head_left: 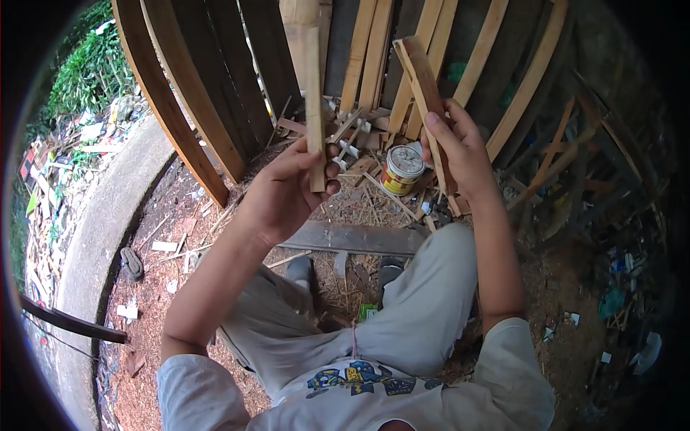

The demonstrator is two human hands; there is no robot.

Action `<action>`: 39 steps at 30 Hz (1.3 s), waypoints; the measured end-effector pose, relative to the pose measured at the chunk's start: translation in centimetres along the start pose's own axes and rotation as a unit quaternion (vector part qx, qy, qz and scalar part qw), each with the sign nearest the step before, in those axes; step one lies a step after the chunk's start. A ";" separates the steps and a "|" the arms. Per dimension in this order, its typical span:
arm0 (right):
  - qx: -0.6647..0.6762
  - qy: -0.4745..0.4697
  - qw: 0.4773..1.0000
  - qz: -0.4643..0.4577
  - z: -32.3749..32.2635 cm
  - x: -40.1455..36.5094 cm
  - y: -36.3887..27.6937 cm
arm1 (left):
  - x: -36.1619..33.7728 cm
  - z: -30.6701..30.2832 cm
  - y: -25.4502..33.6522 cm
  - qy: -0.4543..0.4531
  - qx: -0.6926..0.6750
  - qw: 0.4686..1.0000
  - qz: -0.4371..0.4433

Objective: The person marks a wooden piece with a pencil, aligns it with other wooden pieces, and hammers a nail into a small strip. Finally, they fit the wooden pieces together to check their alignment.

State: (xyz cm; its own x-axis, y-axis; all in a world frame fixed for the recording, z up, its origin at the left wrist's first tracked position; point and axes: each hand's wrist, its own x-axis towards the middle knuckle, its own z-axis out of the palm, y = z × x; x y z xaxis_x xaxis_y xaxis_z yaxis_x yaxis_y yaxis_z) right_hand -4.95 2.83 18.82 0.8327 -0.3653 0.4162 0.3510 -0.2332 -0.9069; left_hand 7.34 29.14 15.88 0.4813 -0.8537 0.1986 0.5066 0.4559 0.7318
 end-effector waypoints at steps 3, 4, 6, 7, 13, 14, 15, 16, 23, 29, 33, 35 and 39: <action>0.014 -0.002 1.000 0.018 1.5 1.7 0.6 | 1.2 -1.6 -0.2 -0.009 -0.024 1.000 0.000; 0.010 -0.010 1.000 0.015 1.8 2.2 1.7 | 1.6 -2.5 -0.5 -0.039 -0.059 0.997 -0.001; 0.004 -0.021 1.000 0.016 2.2 2.9 4.5 | 2.6 -3.9 -2.0 -0.008 -0.041 0.999 0.016; 0.008 -0.013 1.000 -0.011 2.3 2.8 6.2 | 3.0 -4.4 -2.8 0.018 -0.019 0.999 0.032; -0.072 -0.040 0.996 -0.034 0.4 1.5 13.1 | 3.7 -8.0 -4.3 0.071 -0.001 0.997 0.032; -0.074 -0.045 0.996 -0.030 0.4 1.3 13.2 | 3.8 -8.3 -4.4 0.075 -0.006 0.997 0.033; -0.149 -0.050 0.983 -0.092 0.4 1.2 13.1 | 3.7 -8.5 -4.5 0.088 0.007 0.996 0.034; -0.223 -0.054 0.961 -0.155 0.4 1.2 13.0 | 3.7 -8.5 -4.5 0.100 0.021 0.994 0.034; -0.258 -0.161 0.922 -0.238 2.1 1.6 11.8 | 3.4 -7.9 -4.9 0.073 -0.008 0.997 0.013; -0.281 -0.163 0.915 -0.239 2.3 1.9 11.7 | 2.6 -7.7 -5.0 0.084 -0.024 0.994 0.070; -0.293 -0.163 0.909 -0.246 2.4 1.7 12.1 | 2.1 -7.0 -4.8 0.122 0.008 0.989 0.087; -0.294 -0.163 0.906 -0.256 2.5 1.7 12.1 | 1.8 -6.7 -4.8 0.110 0.062 0.987 0.095; -0.309 -0.161 0.902 -0.254 2.6 1.4 11.5 | 1.4 -7.6 -5.4 0.092 0.086 0.988 0.090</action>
State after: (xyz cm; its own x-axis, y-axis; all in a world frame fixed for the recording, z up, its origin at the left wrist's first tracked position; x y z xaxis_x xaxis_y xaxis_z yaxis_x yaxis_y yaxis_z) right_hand 1.35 2.01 8.82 0.7479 0.1881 0.6366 0.5000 -0.7904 -0.3538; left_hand 10.70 27.44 7.22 0.6822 -0.6956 0.2252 0.2797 0.5329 0.7987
